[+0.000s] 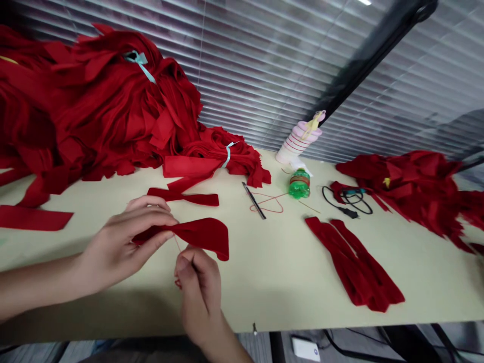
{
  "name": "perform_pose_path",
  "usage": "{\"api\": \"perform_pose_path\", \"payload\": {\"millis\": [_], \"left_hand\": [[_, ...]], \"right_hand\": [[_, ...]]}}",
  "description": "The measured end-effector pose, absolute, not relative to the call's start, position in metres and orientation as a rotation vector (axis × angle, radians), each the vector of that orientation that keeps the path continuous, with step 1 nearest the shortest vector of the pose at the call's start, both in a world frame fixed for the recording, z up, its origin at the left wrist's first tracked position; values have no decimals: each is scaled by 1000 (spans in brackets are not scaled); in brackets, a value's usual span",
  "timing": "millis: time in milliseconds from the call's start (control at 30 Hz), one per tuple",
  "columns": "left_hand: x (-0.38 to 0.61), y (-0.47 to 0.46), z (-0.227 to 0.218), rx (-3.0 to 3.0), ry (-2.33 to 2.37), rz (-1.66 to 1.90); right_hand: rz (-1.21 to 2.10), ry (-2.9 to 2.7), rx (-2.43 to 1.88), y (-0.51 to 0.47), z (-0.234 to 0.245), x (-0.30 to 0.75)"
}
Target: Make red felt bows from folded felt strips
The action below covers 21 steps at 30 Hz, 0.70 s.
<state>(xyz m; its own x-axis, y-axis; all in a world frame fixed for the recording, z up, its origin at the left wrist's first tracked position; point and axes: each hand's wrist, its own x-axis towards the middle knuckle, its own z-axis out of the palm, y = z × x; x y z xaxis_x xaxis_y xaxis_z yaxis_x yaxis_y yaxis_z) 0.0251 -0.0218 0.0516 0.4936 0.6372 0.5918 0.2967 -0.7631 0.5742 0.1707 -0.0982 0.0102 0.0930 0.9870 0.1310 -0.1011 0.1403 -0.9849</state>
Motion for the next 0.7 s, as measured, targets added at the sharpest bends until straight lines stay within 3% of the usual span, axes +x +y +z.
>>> {"api": "perform_pose_path", "payload": {"millis": [300,533,700], "left_hand": [[30,-13,53,1572,916,776],[34,-12,50,958,821,661],[36,-12,52,803,828,543]], "right_hand": [[1052,-1069,-996,-93,4,170],[1040,-922,-866,-90,1,169],[998,-927,-811,-94,3,169]]}}
